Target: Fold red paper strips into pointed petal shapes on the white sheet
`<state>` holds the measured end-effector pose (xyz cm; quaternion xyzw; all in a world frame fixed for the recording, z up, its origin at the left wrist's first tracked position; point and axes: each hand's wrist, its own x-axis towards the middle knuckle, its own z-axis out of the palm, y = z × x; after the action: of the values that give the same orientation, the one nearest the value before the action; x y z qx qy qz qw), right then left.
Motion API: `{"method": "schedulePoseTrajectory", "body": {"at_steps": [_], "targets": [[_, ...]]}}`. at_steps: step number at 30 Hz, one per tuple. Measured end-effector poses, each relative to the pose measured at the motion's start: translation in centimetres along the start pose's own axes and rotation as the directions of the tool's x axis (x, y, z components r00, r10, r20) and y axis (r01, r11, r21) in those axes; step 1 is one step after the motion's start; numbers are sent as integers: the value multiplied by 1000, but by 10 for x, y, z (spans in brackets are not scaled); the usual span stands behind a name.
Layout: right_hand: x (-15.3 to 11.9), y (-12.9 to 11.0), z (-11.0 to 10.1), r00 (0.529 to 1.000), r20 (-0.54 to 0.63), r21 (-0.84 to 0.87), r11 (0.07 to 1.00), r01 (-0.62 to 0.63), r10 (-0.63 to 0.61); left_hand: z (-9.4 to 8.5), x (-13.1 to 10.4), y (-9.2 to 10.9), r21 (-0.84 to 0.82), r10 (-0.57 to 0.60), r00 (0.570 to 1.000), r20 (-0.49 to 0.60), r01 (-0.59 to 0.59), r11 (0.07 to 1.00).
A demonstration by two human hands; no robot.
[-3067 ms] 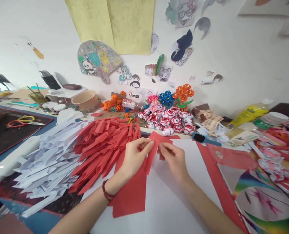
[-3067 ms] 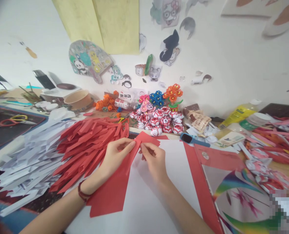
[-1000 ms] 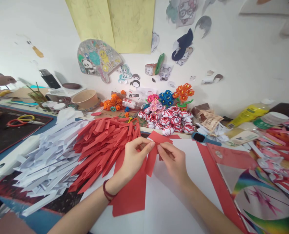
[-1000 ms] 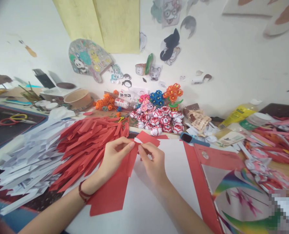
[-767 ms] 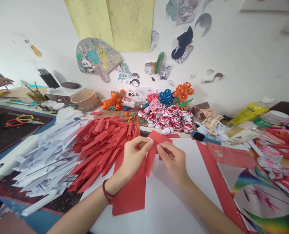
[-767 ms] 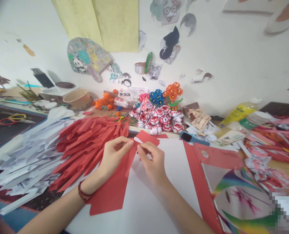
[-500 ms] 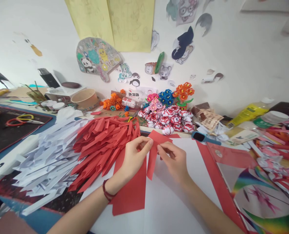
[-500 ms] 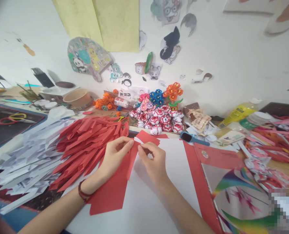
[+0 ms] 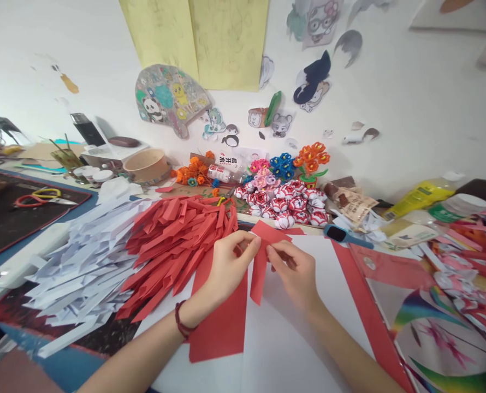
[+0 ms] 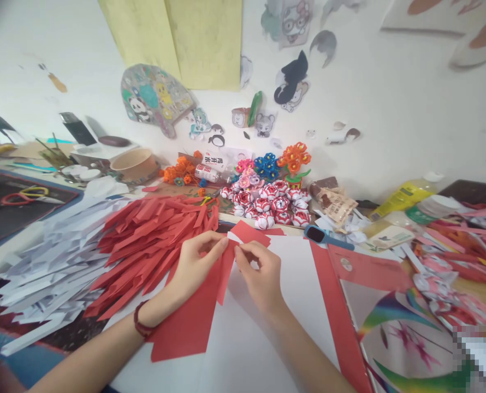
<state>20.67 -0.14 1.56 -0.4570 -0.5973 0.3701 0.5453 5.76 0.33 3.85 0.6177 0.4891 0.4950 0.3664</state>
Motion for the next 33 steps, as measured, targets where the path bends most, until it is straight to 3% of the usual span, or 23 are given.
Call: {"method": "schedulePoseTrajectory", "body": {"at_steps": [6,11,19,26,33], "targets": [[0,0,0,999,33,29,999,-19,18,-1,0,2,-12,32,999,29,-31,999],[3,-1,0,985,141,148,981,-124,103,-3,-1,2,-48,52,998,40,-50,998],[4,2,-1,964,223,226,954,-195,144,-2,-5,7,97,110,992,65,-116,988],[3,2,-2,972,205,227,960,-162,115,-2,-1,4,28,58,980,190,-64,998],[2,4,-3,982,161,202,970,-133,101,1,0,-4,-85,25,979,202,-8,996]]}}
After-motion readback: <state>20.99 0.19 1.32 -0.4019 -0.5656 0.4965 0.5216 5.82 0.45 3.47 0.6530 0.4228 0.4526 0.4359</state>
